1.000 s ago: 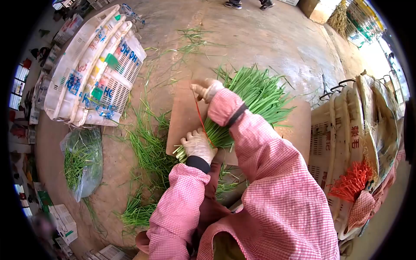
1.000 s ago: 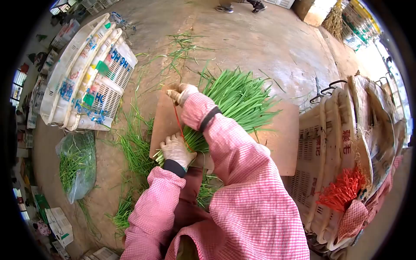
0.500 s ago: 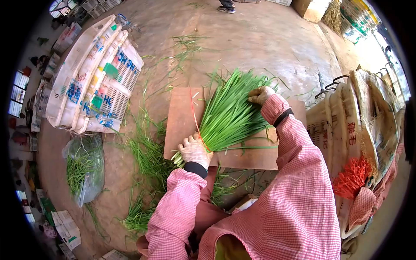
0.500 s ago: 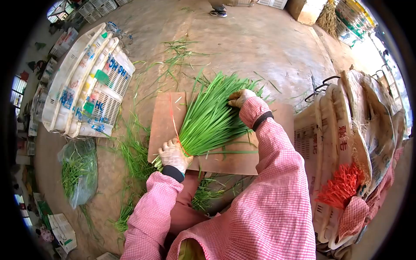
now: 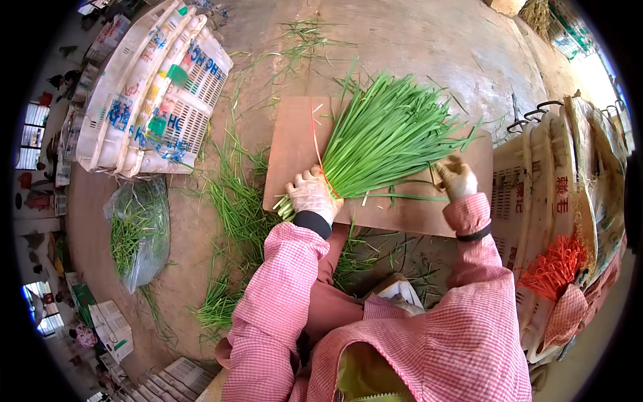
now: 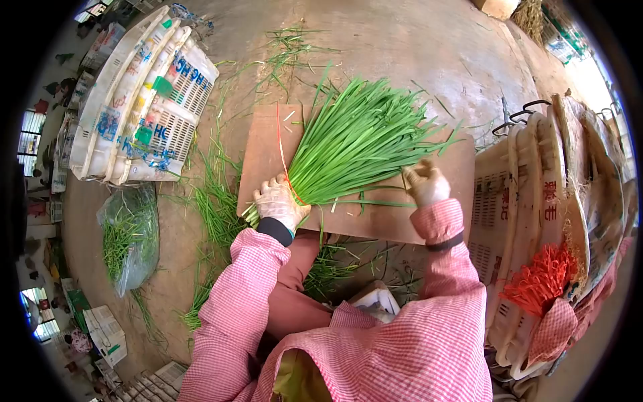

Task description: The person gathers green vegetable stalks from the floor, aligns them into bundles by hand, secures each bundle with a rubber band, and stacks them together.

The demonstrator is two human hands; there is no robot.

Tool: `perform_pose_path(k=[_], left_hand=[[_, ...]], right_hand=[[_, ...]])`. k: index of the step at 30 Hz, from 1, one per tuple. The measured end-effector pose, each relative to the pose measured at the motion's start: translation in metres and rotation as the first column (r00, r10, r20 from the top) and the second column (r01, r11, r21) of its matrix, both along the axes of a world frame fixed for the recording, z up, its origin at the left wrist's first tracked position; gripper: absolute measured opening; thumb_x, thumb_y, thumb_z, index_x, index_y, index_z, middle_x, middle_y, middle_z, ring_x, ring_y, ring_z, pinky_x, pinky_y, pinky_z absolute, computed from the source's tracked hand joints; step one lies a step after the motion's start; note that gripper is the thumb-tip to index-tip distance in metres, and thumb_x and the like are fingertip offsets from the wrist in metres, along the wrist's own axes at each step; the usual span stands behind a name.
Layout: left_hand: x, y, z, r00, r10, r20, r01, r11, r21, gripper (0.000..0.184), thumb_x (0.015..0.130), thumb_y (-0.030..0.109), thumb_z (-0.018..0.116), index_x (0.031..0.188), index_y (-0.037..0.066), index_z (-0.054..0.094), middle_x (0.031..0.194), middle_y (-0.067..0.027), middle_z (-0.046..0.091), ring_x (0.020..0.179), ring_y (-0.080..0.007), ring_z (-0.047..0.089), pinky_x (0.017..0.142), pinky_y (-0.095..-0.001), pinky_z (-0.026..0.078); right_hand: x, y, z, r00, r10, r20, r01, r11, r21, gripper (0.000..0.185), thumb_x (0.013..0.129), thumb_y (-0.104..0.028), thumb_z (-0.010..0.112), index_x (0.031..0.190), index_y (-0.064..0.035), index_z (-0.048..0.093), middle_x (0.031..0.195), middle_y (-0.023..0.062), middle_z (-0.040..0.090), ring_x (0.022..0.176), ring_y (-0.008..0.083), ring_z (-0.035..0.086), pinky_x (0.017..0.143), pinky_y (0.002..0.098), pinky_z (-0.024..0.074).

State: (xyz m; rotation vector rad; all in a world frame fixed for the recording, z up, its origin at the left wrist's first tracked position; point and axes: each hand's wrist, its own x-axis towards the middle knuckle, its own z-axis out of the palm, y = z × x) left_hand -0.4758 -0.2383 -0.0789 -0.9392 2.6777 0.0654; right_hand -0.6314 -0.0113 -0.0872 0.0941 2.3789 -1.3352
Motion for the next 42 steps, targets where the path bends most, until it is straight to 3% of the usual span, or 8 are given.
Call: perform_pose_path(k=[8,11,15,18,19,29,33,42], left_hand=[[-0.008,-0.018,0.016,0.988,-0.008,0.153,-0.018,0.986,0.168,0.087,0.051,0.049,0.073,0.119,0.006,0.039,0.115,-0.0106,0.050,0.111,-0.0234,0.042,0.092,-0.0391,0.032],[-0.009,-0.043,0.006,0.989,0.017,0.144,-0.068,0.930,0.362,0.086,0.049,0.043,0.078,0.116,0.003,0.042,0.114,-0.0145,0.051,0.109,-0.0253,0.046,0.094,-0.0368,0.033],[0.014,-0.044,-0.001,0.911,0.403,0.090,-0.157,0.136,0.978,0.056,0.061,0.012,0.076,0.108,-0.003,0.049,0.091,-0.0123,0.062,0.077,-0.0206,0.062,0.074,-0.0281,0.049],[0.042,-0.004,0.023,0.790,0.502,0.352,-0.117,-0.440,0.890,0.043,0.068,0.013,0.071,0.105,0.000,0.052,0.087,-0.0113,0.062,0.076,-0.0200,0.062,0.069,-0.0308,0.051],[0.047,0.012,0.028,0.750,0.536,0.388,-0.052,-0.536,0.842,0.039,0.070,0.013,0.069,0.103,0.001,0.053,0.086,-0.0106,0.062,0.075,-0.0196,0.062,0.069,-0.0313,0.051],[0.052,0.031,0.036,0.604,0.706,-0.369,0.438,0.093,0.894,0.048,0.063,0.006,0.074,0.105,0.003,0.051,0.097,-0.0033,0.056,0.083,-0.0137,0.056,0.074,-0.0260,0.047],[0.037,-0.008,0.054,0.727,0.587,-0.356,0.576,-0.240,0.781,0.047,0.075,0.014,0.065,0.116,0.005,0.045,0.104,-0.0064,0.054,0.093,-0.0146,0.053,0.082,-0.0265,0.043],[0.035,-0.022,0.077,0.376,0.837,-0.398,0.661,0.059,0.748,0.050,0.080,0.024,0.057,0.122,0.005,0.039,0.114,-0.0095,0.048,0.106,-0.0200,0.046,0.089,-0.0318,0.039]], right_hand=[[0.110,-0.102,-0.036,0.694,0.425,0.581,-0.113,0.862,-0.495,0.030,0.081,-0.035,0.057,0.072,-0.0064,0.053,0.048,0.0032,0.050,0.035,0.0126,0.040,0.033,0.0256,0.0338],[0.092,-0.039,0.034,0.737,0.592,0.326,0.220,0.245,-0.944,0.029,0.087,-0.030,0.048,0.065,-0.0099,0.049,0.044,0.0028,0.044,0.032,0.0123,0.035,0.031,0.0248,0.0319],[0.067,0.079,0.077,0.459,0.811,0.363,-0.303,0.527,-0.794,0.041,0.081,-0.030,0.056,0.104,0.0031,0.051,0.064,0.0141,0.060,0.054,0.0239,0.059,0.050,0.0281,0.0479],[0.098,0.072,0.035,0.719,0.609,0.333,-0.690,0.571,0.445,0.095,0.060,-0.044,0.074,0.127,0.0065,0.028,0.105,0.0235,0.055,0.100,0.0354,0.053,0.084,0.0349,0.0435],[0.109,0.082,-0.037,0.796,0.587,0.145,-0.602,0.793,0.092,0.103,0.059,-0.045,0.074,0.130,0.0058,0.020,0.118,0.0256,0.045,0.111,0.0339,0.045,0.092,0.0342,0.0379],[0.100,-0.092,0.079,0.845,0.531,0.066,-0.176,0.392,-0.903,0.067,0.058,-0.005,0.078,0.115,-0.0047,0.042,0.101,0.0066,0.057,0.093,0.0171,0.054,0.078,0.0312,0.0471],[0.061,-0.093,0.091,0.685,0.669,-0.290,-0.684,0.452,-0.572,0.062,0.056,-0.012,0.080,0.107,-0.0045,0.046,0.099,0.0057,0.057,0.085,0.0152,0.055,0.074,0.0299,0.0473],[0.056,-0.089,0.088,0.523,0.688,-0.502,-0.840,0.517,-0.166,0.057,0.065,-0.015,0.068,0.116,-0.0090,0.043,0.109,0.0069,0.052,0.095,0.0197,0.051,0.080,0.0341,0.0435]])
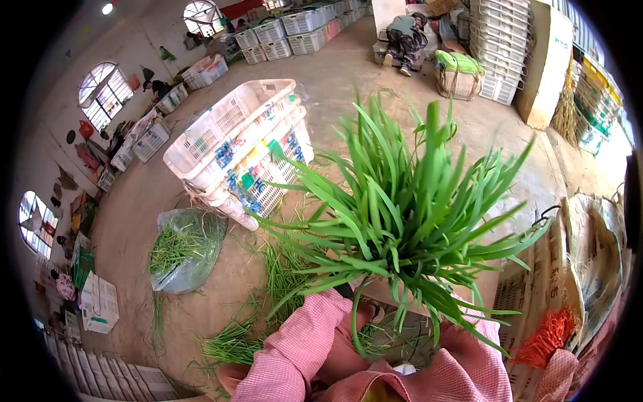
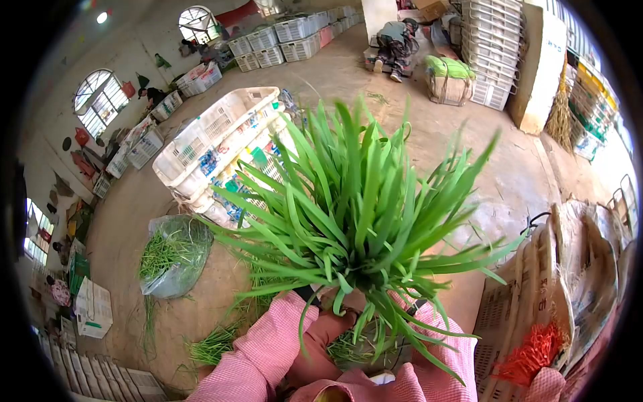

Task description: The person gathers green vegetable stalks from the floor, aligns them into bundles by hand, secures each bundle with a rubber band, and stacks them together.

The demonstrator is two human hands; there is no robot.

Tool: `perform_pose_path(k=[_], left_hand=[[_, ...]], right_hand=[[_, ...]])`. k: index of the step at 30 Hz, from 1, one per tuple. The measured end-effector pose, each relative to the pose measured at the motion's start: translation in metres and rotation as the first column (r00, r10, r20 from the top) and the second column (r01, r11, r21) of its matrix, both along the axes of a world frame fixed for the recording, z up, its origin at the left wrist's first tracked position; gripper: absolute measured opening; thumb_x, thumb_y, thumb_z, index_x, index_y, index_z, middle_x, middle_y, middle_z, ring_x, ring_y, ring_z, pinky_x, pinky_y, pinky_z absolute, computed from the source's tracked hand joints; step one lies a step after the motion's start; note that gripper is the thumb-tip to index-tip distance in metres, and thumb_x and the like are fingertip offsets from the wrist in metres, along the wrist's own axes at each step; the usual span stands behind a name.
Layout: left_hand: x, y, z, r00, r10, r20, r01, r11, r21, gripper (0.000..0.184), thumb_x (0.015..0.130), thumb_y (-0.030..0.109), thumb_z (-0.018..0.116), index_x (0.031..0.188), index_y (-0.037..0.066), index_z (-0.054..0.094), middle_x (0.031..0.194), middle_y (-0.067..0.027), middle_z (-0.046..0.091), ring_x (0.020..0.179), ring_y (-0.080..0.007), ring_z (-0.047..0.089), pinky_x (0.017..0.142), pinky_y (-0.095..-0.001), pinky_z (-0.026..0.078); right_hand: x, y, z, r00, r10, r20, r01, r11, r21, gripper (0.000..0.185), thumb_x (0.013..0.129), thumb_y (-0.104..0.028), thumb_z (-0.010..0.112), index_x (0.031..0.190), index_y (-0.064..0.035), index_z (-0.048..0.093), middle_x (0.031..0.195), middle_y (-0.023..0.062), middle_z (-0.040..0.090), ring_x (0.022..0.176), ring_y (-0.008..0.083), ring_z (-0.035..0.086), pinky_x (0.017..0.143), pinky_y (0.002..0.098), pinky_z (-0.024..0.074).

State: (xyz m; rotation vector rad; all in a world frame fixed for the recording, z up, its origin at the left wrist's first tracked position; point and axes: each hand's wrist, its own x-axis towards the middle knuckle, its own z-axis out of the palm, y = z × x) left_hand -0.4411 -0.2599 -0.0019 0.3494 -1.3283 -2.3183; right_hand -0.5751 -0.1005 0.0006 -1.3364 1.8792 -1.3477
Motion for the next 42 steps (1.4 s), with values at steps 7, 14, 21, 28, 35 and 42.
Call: perform_pose_path(k=[7,14,21,28,35,42], left_hand=[[0.071,-0.016,0.057,0.983,0.088,-0.159,-0.070,0.991,0.115,0.053,0.084,0.031,0.051,0.127,0.005,0.034,0.123,-0.0120,0.044,0.116,-0.0242,0.040,0.095,-0.0360,0.037],[0.192,-0.012,0.095,0.974,0.021,-0.227,0.031,0.974,0.224,0.049,0.079,0.029,0.058,0.118,0.004,0.043,0.105,-0.0117,0.054,0.093,-0.0222,0.055,0.078,-0.0346,0.048],[0.346,-0.051,0.107,0.914,0.396,-0.090,-0.398,0.917,-0.009,0.046,0.076,0.029,0.061,0.111,0.002,0.048,0.097,-0.0111,0.058,0.081,-0.0215,0.060,0.066,-0.0333,0.054],[0.443,0.016,0.164,0.901,0.431,-0.039,-0.431,0.884,-0.180,0.051,0.072,0.015,0.067,0.117,0.005,0.045,0.099,-0.0030,0.057,0.082,-0.0113,0.058,0.070,-0.0277,0.051],[0.430,0.087,0.129,0.825,0.549,-0.135,-0.550,0.835,0.037,0.053,0.073,0.013,0.066,0.119,0.004,0.042,0.106,-0.0069,0.055,0.088,-0.0159,0.058,0.074,-0.0309,0.052],[0.472,0.076,0.096,0.713,0.673,-0.196,-0.647,0.740,0.185,0.043,0.077,0.017,0.061,0.115,0.003,0.046,0.105,-0.0100,0.056,0.087,-0.0211,0.060,0.073,-0.0352,0.053]], right_hand=[[0.000,-0.062,0.045,0.537,-0.220,-0.814,-0.214,0.899,-0.383,0.053,0.073,-0.018,0.058,0.122,-0.0125,0.040,0.117,0.0079,0.048,0.103,0.0232,0.048,0.086,0.0373,0.0406],[0.119,-0.101,0.146,0.269,-0.082,-0.960,-0.531,0.819,-0.218,0.054,0.075,-0.016,0.048,0.128,-0.0202,0.037,0.132,0.0018,0.035,0.122,0.0252,0.032,0.098,0.0434,0.0280],[0.286,0.018,0.053,-0.186,0.888,-0.421,-0.748,0.149,0.647,0.042,0.085,-0.020,0.035,0.126,-0.0206,0.034,0.133,0.0044,0.029,0.121,0.0244,0.030,0.097,0.0456,0.0267],[0.234,-0.051,0.216,0.707,0.123,-0.696,-0.534,0.738,-0.412,0.053,0.070,-0.010,0.065,0.119,-0.0156,0.045,0.113,0.0129,0.053,0.103,0.0259,0.052,0.085,0.0381,0.0444],[0.326,-0.091,0.250,0.269,-0.172,-0.948,-0.749,0.581,-0.318,0.031,0.072,-0.009,0.054,0.103,-0.0153,0.055,0.118,0.0061,0.050,0.109,0.0270,0.047,0.083,0.0360,0.0459],[0.291,-0.021,0.233,-0.273,0.957,-0.097,-0.937,-0.242,0.253,0.018,0.081,-0.018,0.058,0.094,-0.0054,0.061,0.081,0.0082,0.064,0.071,0.0160,0.062,0.067,0.0269,0.0494]])
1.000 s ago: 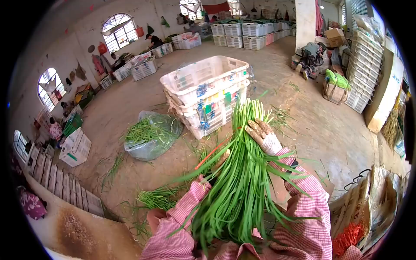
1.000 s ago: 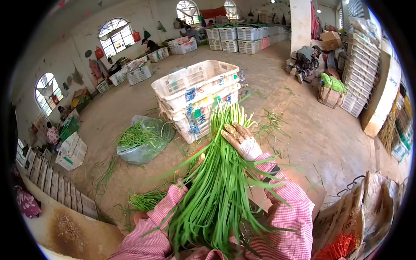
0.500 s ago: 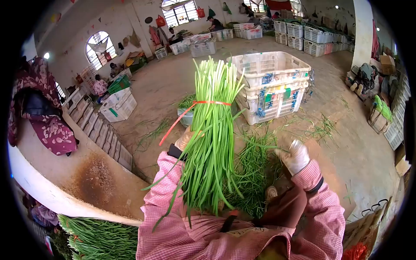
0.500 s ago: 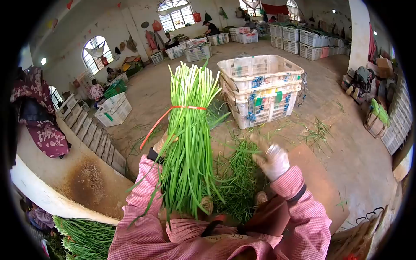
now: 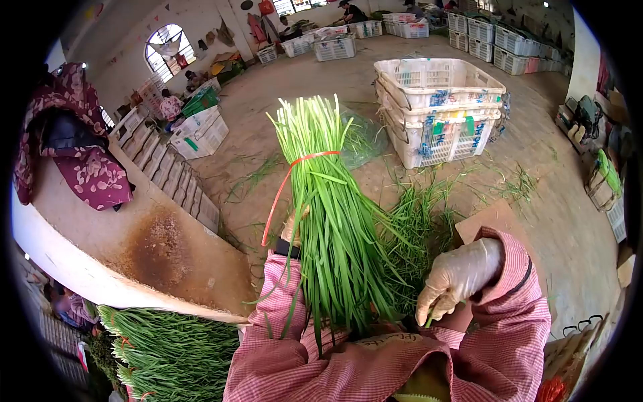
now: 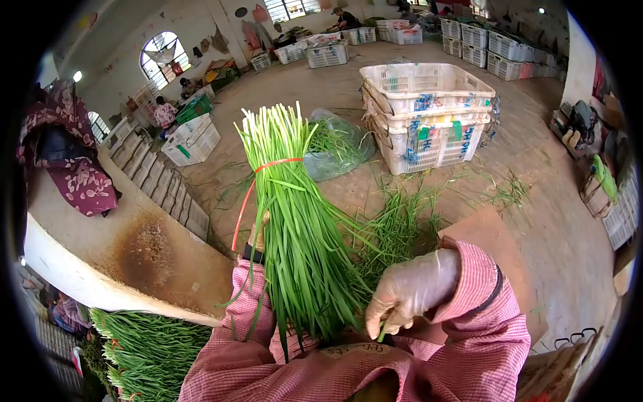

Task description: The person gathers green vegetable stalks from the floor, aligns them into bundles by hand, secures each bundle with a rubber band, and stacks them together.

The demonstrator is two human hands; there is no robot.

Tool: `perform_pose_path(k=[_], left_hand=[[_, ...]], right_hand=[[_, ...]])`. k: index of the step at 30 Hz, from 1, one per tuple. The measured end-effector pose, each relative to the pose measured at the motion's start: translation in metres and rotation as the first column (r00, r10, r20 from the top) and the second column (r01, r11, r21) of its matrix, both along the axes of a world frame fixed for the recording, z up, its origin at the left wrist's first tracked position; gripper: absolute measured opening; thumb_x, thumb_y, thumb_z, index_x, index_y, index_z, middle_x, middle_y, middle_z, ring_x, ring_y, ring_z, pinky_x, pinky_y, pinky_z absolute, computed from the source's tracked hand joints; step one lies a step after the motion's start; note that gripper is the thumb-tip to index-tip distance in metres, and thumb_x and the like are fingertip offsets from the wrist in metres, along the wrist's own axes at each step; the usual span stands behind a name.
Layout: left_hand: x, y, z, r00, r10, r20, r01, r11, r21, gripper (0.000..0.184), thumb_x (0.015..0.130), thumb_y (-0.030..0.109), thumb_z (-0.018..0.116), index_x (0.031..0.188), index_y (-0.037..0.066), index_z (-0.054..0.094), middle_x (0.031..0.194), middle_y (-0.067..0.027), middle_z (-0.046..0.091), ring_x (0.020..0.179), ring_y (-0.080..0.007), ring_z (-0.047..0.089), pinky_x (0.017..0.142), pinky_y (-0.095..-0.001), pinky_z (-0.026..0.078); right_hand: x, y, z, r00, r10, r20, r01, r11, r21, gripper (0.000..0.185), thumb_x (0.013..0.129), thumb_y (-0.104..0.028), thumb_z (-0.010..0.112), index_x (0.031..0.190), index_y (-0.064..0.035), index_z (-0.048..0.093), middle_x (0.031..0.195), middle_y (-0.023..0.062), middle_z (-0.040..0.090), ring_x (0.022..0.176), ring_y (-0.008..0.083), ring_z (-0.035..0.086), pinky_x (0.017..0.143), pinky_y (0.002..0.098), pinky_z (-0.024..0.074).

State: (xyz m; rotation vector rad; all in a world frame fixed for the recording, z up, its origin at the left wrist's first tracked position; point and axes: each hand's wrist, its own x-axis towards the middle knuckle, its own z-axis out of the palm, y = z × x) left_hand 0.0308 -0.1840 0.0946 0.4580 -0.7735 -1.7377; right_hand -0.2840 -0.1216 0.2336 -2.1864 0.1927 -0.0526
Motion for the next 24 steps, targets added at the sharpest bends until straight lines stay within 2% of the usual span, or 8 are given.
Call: perform_pose_path(k=[3,5,8,10,13,17,22,24], left_hand=[[0.008,-0.002,-0.011,0.998,0.059,0.022,-0.057,0.995,-0.081,0.042,0.076,0.017,0.062,0.112,0.003,0.048,0.103,-0.0109,0.057,0.086,-0.0220,0.060,0.073,-0.0360,0.053],[0.002,-0.001,-0.010,0.999,-0.006,0.046,0.009,0.998,-0.055,0.042,0.075,0.017,0.062,0.111,0.002,0.049,0.103,-0.0114,0.057,0.086,-0.0224,0.060,0.074,-0.0363,0.053],[-0.008,0.005,-0.008,0.995,-0.076,0.063,0.078,0.997,-0.027,0.041,0.074,0.018,0.063,0.110,0.002,0.050,0.102,-0.0122,0.057,0.086,-0.0231,0.060,0.074,-0.0367,0.053],[-0.010,0.007,-0.009,0.994,-0.098,0.057,0.099,0.995,-0.015,0.041,0.073,0.018,0.063,0.109,0.002,0.051,0.102,-0.0126,0.058,0.086,-0.0235,0.060,0.074,-0.0370,0.053],[-0.010,0.006,-0.013,0.993,-0.107,0.052,0.108,0.994,-0.017,0.041,0.073,0.018,0.064,0.108,0.002,0.052,0.101,-0.0134,0.058,0.086,-0.0241,0.060,0.075,-0.0374,0.052],[-0.020,0.008,-0.028,0.994,-0.110,0.019,0.109,0.992,0.071,0.050,0.071,0.019,0.065,0.114,0.001,0.047,0.107,-0.0162,0.055,0.091,-0.0262,0.058,0.080,-0.0393,0.050],[-0.039,0.018,-0.029,0.991,-0.112,0.071,0.113,0.994,-0.007,0.076,0.070,0.038,0.065,0.129,0.005,0.029,0.120,-0.0165,0.044,0.104,-0.0283,0.051,0.086,-0.0437,0.046],[-0.043,0.020,-0.037,0.989,-0.137,-0.050,0.138,0.990,0.022,0.075,0.070,0.037,0.064,0.128,0.005,0.029,0.119,-0.0156,0.046,0.102,-0.0273,0.052,0.085,-0.0424,0.046]], right_hand=[[-0.006,-0.025,-0.014,0.582,-0.800,-0.145,0.494,0.490,-0.719,0.058,0.074,-0.036,0.063,0.121,-0.0081,0.043,0.089,0.0161,0.061,0.080,0.0245,0.059,0.071,0.0342,0.0464],[0.001,-0.059,-0.019,0.413,-0.741,0.529,0.910,0.324,-0.258,0.063,0.074,-0.038,0.062,0.122,-0.0045,0.039,0.089,0.0194,0.059,0.080,0.0277,0.059,0.070,0.0376,0.0460],[0.036,-0.090,-0.028,0.318,-0.625,0.713,0.942,0.125,-0.311,0.047,0.077,-0.029,0.062,0.112,-0.0020,0.048,0.078,0.0154,0.059,0.069,0.0241,0.059,0.063,0.0344,0.0466],[0.047,-0.092,-0.020,0.433,-0.865,0.255,0.870,0.475,0.135,0.029,0.080,-0.020,0.058,0.100,0.0003,0.055,0.069,0.0107,0.058,0.059,0.0182,0.056,0.056,0.0302,0.0458],[0.041,-0.048,-0.010,0.225,-0.800,0.556,0.857,0.434,0.279,0.019,0.083,-0.015,0.054,0.095,-0.0001,0.058,0.063,0.0071,0.056,0.052,0.0122,0.052,0.053,0.0274,0.0443],[0.048,-0.049,-0.039,0.457,-0.501,0.735,0.887,0.324,-0.330,0.020,0.079,-0.013,0.055,0.098,-0.0108,0.057,0.076,0.0088,0.058,0.063,0.0237,0.057,0.056,0.0341,0.0462],[0.049,-0.045,-0.040,0.556,-0.549,0.624,0.826,0.284,-0.486,0.011,0.075,-0.011,0.058,0.086,-0.0079,0.057,0.075,0.0108,0.056,0.067,0.0283,0.057,0.057,0.0340,0.0480],[0.043,-0.042,-0.040,0.757,-0.517,0.400,0.652,0.565,-0.505,0.007,0.072,-0.010,0.057,0.075,-0.0080,0.051,0.066,0.0094,0.054,0.060,0.0275,0.056,0.052,0.0337,0.0468]])
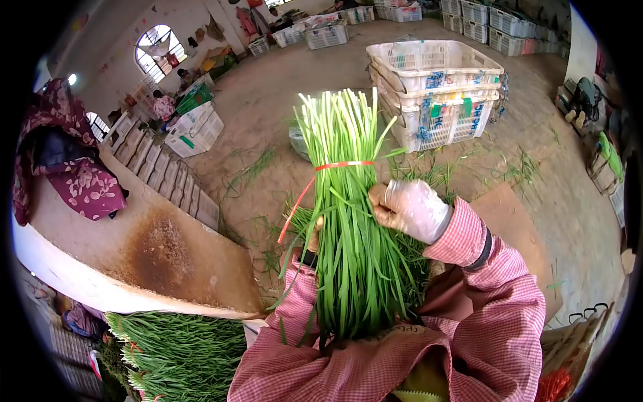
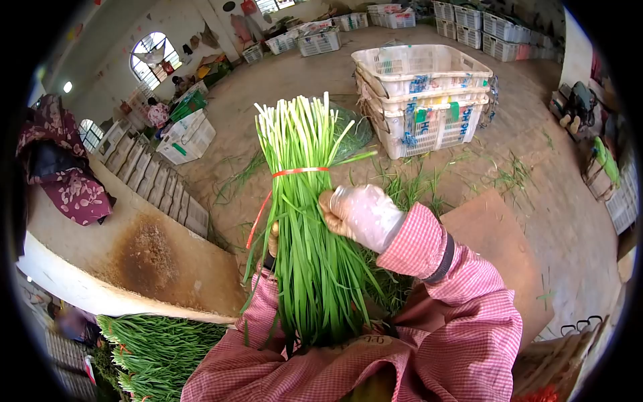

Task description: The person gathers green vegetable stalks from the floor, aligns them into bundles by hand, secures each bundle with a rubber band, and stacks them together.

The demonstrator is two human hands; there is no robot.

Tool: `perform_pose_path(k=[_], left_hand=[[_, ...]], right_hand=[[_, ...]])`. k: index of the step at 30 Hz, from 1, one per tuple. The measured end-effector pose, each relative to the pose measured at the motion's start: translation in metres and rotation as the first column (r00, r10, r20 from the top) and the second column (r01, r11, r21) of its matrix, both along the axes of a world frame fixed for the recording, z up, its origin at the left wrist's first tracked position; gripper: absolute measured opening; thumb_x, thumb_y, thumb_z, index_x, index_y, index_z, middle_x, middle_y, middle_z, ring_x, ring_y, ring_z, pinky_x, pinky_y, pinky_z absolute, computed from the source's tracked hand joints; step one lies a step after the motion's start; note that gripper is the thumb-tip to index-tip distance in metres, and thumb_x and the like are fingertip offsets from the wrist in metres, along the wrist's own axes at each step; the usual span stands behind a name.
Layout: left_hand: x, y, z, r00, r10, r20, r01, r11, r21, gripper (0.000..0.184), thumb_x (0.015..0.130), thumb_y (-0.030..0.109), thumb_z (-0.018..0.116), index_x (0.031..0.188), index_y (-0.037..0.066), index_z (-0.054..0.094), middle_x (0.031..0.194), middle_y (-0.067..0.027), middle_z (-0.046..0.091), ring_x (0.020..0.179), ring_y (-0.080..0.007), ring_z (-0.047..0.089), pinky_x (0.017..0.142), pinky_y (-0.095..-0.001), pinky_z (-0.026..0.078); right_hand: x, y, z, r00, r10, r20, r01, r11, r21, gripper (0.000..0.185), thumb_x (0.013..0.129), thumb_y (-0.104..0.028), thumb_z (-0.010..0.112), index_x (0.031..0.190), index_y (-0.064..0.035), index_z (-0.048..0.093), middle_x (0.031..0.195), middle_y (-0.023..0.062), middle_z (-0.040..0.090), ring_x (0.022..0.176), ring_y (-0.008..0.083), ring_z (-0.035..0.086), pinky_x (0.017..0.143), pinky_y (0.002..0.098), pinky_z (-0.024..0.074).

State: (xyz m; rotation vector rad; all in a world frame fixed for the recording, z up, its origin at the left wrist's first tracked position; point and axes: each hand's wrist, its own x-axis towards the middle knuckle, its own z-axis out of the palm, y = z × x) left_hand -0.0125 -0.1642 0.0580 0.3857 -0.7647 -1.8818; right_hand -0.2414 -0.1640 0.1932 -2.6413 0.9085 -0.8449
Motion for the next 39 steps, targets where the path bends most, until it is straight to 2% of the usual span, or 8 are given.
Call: perform_pose_path(k=[4,9,12,15,21,27,35,39], left_hand=[[0.016,-0.007,-0.002,0.997,0.072,-0.008,-0.072,0.997,0.023,0.074,0.070,0.036,0.065,0.128,0.005,0.030,0.118,-0.0153,0.046,0.101,-0.0267,0.052,0.085,-0.0416,0.047],[0.052,-0.021,0.005,0.984,0.176,0.043,-0.176,0.984,-0.002,0.072,0.070,0.035,0.065,0.127,0.004,0.032,0.117,-0.0149,0.047,0.100,-0.0259,0.053,0.084,-0.0405,0.047],[0.066,-0.021,0.015,0.979,0.176,0.104,-0.176,0.984,-0.014,0.072,0.070,0.034,0.065,0.126,0.004,0.032,0.116,-0.0146,0.048,0.100,-0.0254,0.053,0.083,-0.0398,0.047],[0.065,-0.014,0.022,0.979,0.149,0.140,-0.149,0.989,-0.014,0.071,0.070,0.033,0.065,0.126,0.003,0.033,0.116,-0.0144,0.048,0.099,-0.0249,0.054,0.083,-0.0391,0.048],[0.067,0.014,0.015,0.975,0.148,0.165,-0.154,0.988,0.024,0.069,0.070,0.032,0.065,0.125,0.003,0.034,0.114,-0.0139,0.049,0.097,-0.0240,0.054,0.082,-0.0378,0.048],[0.067,0.034,-0.010,0.972,0.161,0.170,-0.178,0.980,0.091,0.067,0.071,0.030,0.065,0.124,0.002,0.036,0.113,-0.0134,0.051,0.096,-0.0230,0.055,0.081,-0.0365,0.049],[0.050,0.043,0.005,0.966,0.057,0.253,-0.081,0.993,0.087,0.057,0.071,0.028,0.065,0.117,0.002,0.043,0.105,-0.0088,0.055,0.088,-0.0183,0.058,0.076,-0.0331,0.050],[0.059,0.042,0.017,0.938,0.011,0.346,-0.065,0.987,0.146,0.046,0.070,0.027,0.067,0.107,0.004,0.052,0.088,-0.0032,0.058,0.076,-0.0132,0.058,0.065,-0.0278,0.050]], right_hand=[[-0.015,0.045,-0.037,0.919,0.273,-0.285,-0.062,0.814,0.578,0.013,0.082,-0.017,0.049,0.077,-0.0069,0.055,0.060,0.0004,0.050,0.052,0.0108,0.049,0.048,0.0230,0.0454],[-0.098,0.049,-0.139,0.250,0.059,-0.966,0.687,0.693,0.220,0.018,0.073,-0.017,0.059,0.088,-0.0092,0.063,0.081,0.0101,0.062,0.072,0.0231,0.062,0.060,0.0346,0.0489],[-0.085,0.022,-0.063,0.805,-0.495,-0.328,0.523,0.852,-0.003,0.033,0.073,-0.016,0.062,0.103,-0.0097,0.054,0.082,0.0085,0.062,0.068,0.0258,0.061,0.058,0.0357,0.0487],[-0.028,0.012,0.018,0.918,-0.289,0.272,0.284,0.957,0.060,0.073,0.071,-0.033,0.065,0.130,-0.0166,0.027,0.125,0.0170,0.040,0.102,0.0329,0.051,0.083,0.0371,0.0460],[0.022,-0.041,0.003,0.985,-0.081,0.154,-0.047,0.731,0.681,0.063,0.072,-0.036,0.066,0.120,-0.0019,0.044,0.099,0.0203,0.058,0.094,0.0286,0.055,0.086,0.0347,0.0416],[-0.095,-0.093,-0.016,0.653,-0.757,-0.005,0.742,0.639,0.203,0.026,0.084,-0.024,0.052,0.102,-0.0060,0.058,0.088,0.0138,0.062,0.060,0.0208,0.059,0.056,0.0336,0.0510],[0.026,-0.004,-0.032,0.926,-0.299,0.230,0.177,0.884,0.433,0.024,0.071,-0.025,0.065,0.083,-0.0032,0.062,0.068,0.0135,0.061,0.064,0.0264,0.060,0.060,0.0335,0.0470],[0.016,-0.018,-0.035,0.944,-0.329,-0.029,0.326,0.942,-0.079,0.014,0.072,-0.017,0.061,0.080,-0.0056,0.061,0.070,0.0118,0.061,0.058,0.0257,0.060,0.057,0.0364,0.0488]])
